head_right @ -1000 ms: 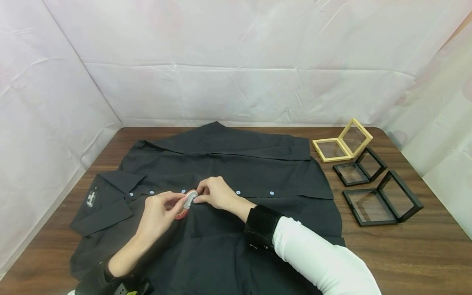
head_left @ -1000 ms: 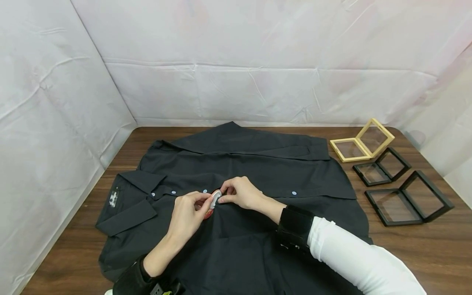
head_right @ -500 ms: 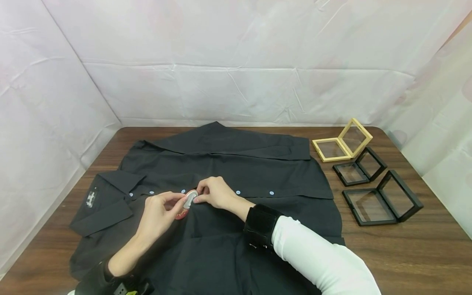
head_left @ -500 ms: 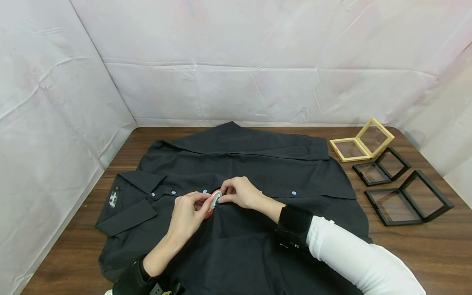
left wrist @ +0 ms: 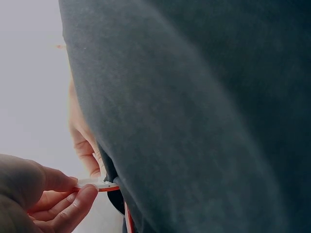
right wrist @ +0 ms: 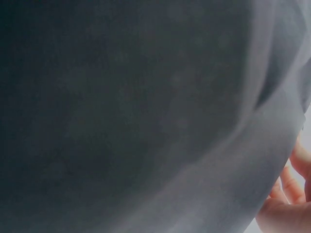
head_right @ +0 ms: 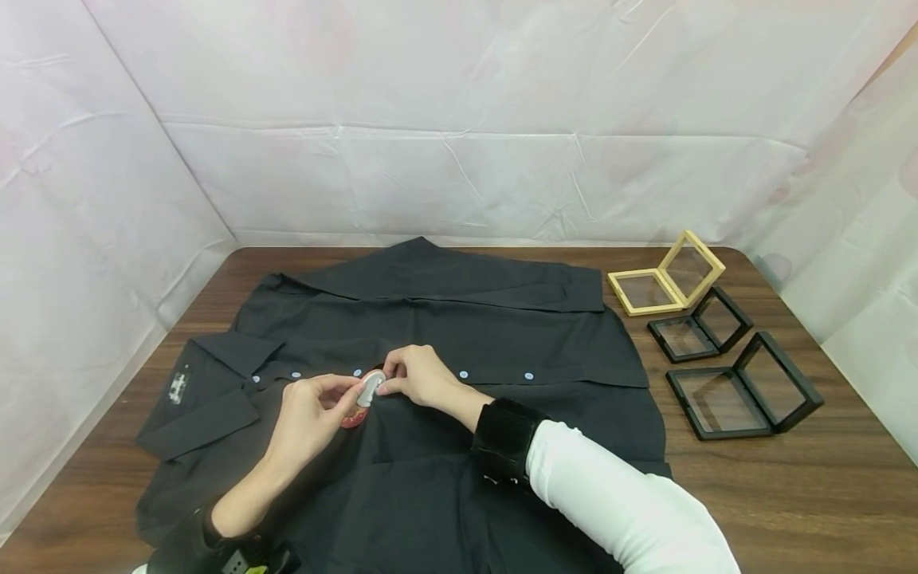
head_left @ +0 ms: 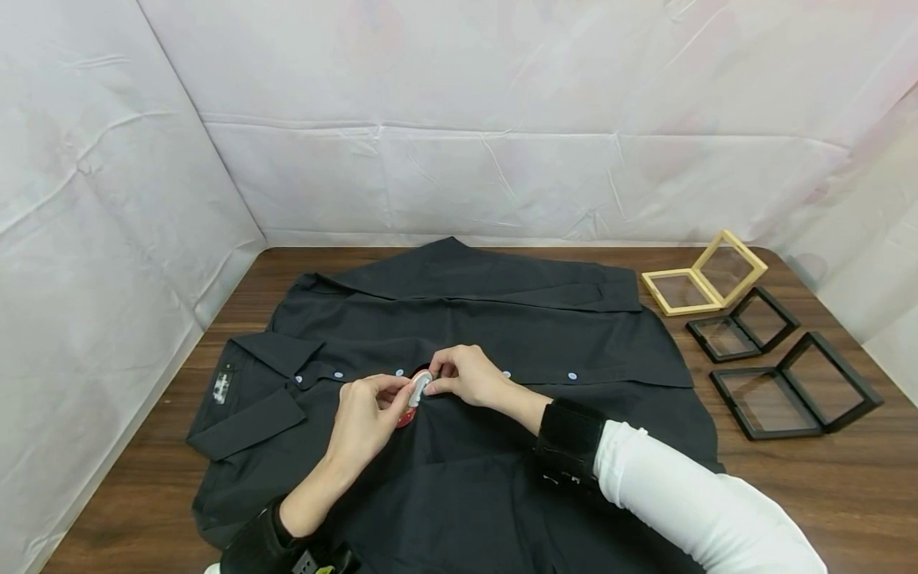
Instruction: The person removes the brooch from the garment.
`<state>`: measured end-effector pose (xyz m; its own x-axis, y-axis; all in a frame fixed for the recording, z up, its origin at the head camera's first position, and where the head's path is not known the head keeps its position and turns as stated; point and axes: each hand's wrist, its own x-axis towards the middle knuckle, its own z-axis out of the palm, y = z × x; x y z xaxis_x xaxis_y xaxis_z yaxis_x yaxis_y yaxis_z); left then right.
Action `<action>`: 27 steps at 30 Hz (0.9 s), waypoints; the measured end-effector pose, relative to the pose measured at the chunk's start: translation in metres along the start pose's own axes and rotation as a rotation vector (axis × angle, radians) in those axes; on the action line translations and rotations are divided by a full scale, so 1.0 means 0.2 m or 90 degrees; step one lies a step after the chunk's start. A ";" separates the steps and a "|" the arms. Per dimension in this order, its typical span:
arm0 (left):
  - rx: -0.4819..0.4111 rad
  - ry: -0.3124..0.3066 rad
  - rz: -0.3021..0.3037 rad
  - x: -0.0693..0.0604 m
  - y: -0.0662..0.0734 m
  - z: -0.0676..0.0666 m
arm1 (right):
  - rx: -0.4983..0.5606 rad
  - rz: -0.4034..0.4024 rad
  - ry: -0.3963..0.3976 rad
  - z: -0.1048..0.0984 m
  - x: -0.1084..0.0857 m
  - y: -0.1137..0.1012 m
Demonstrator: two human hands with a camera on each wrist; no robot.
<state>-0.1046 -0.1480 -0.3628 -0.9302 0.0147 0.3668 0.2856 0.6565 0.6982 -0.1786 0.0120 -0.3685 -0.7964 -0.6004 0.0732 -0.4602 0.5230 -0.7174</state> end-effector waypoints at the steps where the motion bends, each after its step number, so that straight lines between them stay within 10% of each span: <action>1: -0.002 -0.001 -0.004 0.00 0.00 0.00 | 0.001 0.002 0.001 0.00 0.00 0.00; 27: -0.016 -0.003 -0.050 0.01 -0.01 0.01 | -0.013 0.001 0.022 0.02 0.00 -0.01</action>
<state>-0.1064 -0.1474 -0.3647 -0.9508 -0.0325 0.3080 0.2179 0.6368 0.7396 -0.1764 0.0081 -0.3695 -0.8101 -0.5785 0.0956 -0.4663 0.5368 -0.7031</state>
